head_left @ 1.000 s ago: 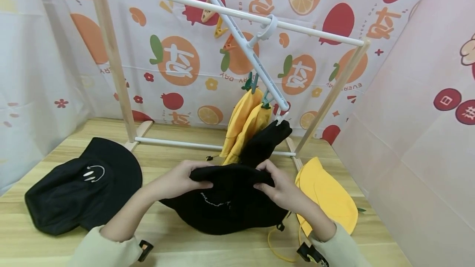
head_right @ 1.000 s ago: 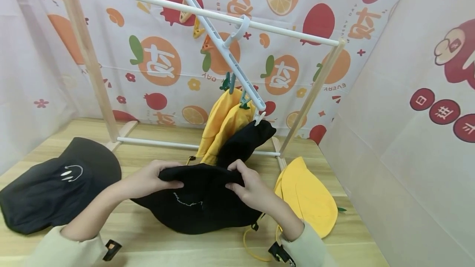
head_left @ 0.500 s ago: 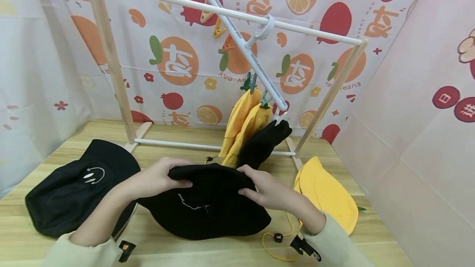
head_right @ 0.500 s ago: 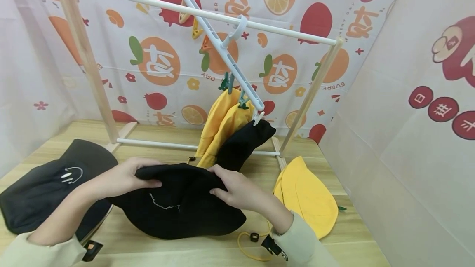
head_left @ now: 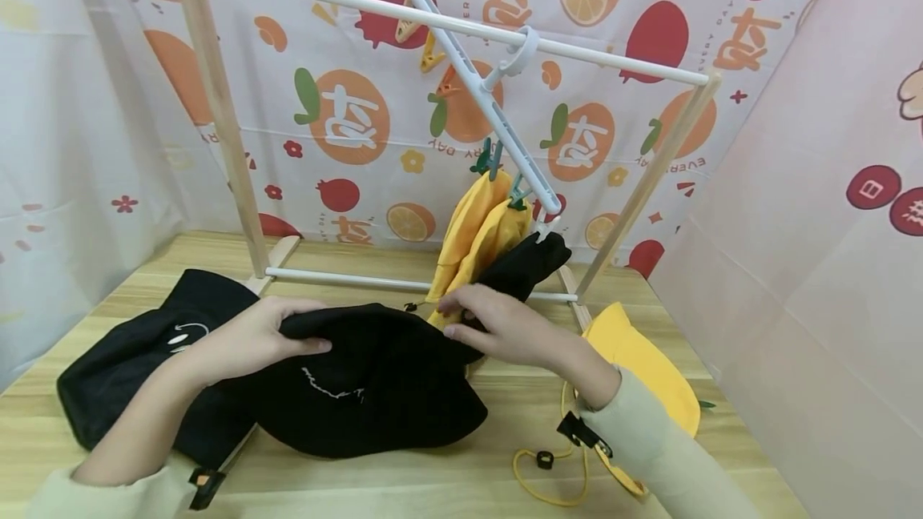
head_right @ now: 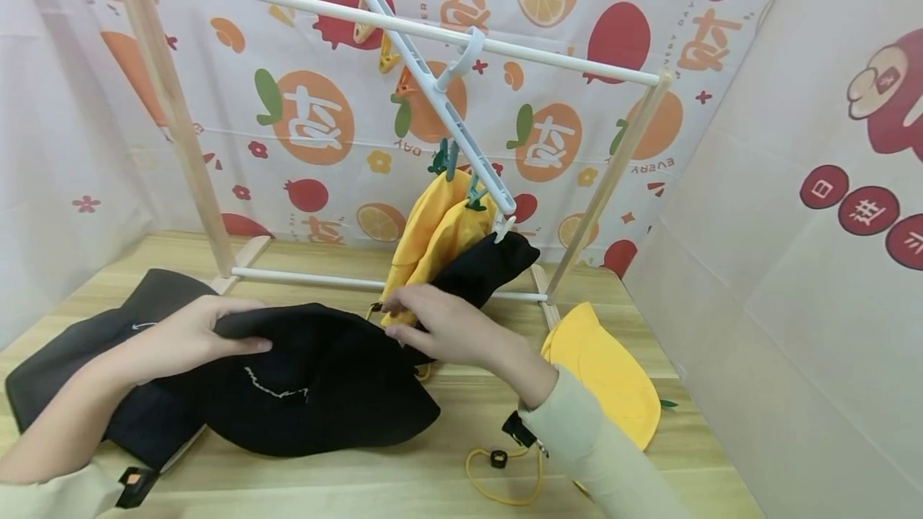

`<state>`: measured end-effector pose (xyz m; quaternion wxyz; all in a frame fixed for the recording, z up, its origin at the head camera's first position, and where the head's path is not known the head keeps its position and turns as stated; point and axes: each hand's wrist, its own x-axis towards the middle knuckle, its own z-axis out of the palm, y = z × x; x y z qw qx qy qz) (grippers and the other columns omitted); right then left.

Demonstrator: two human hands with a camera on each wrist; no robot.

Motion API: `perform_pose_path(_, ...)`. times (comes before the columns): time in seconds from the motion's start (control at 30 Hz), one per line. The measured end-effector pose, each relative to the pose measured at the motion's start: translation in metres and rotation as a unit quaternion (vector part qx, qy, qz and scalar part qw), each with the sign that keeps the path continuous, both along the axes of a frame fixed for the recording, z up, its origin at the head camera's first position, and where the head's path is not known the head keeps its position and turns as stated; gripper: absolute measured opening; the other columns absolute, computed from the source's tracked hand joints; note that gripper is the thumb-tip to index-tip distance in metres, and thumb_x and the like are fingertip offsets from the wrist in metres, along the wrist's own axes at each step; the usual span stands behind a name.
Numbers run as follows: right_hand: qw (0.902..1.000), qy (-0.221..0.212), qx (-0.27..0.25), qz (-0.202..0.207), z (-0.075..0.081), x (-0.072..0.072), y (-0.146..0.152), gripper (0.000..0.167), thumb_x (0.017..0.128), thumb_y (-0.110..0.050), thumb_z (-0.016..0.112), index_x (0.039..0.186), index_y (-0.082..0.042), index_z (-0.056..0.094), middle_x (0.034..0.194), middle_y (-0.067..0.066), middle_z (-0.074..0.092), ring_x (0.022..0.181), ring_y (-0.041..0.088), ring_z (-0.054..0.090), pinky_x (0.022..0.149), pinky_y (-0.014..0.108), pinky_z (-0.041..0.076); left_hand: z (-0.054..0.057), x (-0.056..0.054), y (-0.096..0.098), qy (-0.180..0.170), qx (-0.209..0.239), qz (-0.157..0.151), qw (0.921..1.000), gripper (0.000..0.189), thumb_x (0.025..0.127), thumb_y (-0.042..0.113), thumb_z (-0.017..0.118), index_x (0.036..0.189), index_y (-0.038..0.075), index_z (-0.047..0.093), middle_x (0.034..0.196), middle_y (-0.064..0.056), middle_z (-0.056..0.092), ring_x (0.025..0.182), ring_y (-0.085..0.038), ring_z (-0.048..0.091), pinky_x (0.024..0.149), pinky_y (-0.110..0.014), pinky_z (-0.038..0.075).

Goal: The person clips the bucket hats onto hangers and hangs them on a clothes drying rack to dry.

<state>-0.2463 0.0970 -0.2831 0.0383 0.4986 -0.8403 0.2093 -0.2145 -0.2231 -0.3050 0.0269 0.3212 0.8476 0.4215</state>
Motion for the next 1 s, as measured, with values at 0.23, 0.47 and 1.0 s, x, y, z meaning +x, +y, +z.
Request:
perform_pose_path(0.23, 0.9818, 0.183, 0.047, -0.022, 0.026, -0.019, -0.022, 0.028, 0.084, 0.009, 0.053, 0.106, -0.008, 0.058, 0.109, 0.004, 0.055, 0.103, 0.018, 0.05, 0.087, 0.027, 0.04, 0.003, 0.0, -0.021, 0.039, -0.026, 0.059, 0.9972, 0.027, 0.082, 0.019, 0.07, 0.108, 0.014, 0.064, 0.099, 0.005, 0.062, 0.087, -0.008, 0.055, 0.074, -0.024, 0.044)
perform_pose_path(0.47, 0.9403, 0.302, 0.147, -0.057, 0.035, -0.049, -0.03, 0.047, 0.077, 0.017, 0.048, 0.116, -0.008, 0.059, 0.121, 0.005, 0.053, 0.119, 0.023, 0.042, 0.102, 0.035, 0.026, 0.006, 0.003, -0.042, 0.035, -0.073, 0.148, 0.9856, 0.039, 0.082, 0.024, 0.07, 0.117, 0.008, 0.061, 0.113, -0.015, 0.059, 0.104, -0.026, 0.05, 0.082, -0.032, 0.042)
perform_pose_path(1.0, 0.9228, 0.334, 0.182, -0.06, 0.028, -0.064, -0.008, 0.016, 0.084, -0.006, 0.062, 0.097, -0.013, 0.068, 0.098, 0.001, 0.064, 0.104, 0.021, 0.053, 0.103, 0.039, 0.025, 0.003, -0.012, -0.034, -0.012, 0.057, 0.325, 0.944, 0.055, 0.09, 0.032, 0.06, 0.129, -0.005, 0.047, 0.115, -0.029, 0.052, 0.098, -0.034, 0.049, 0.078, -0.04, 0.041)
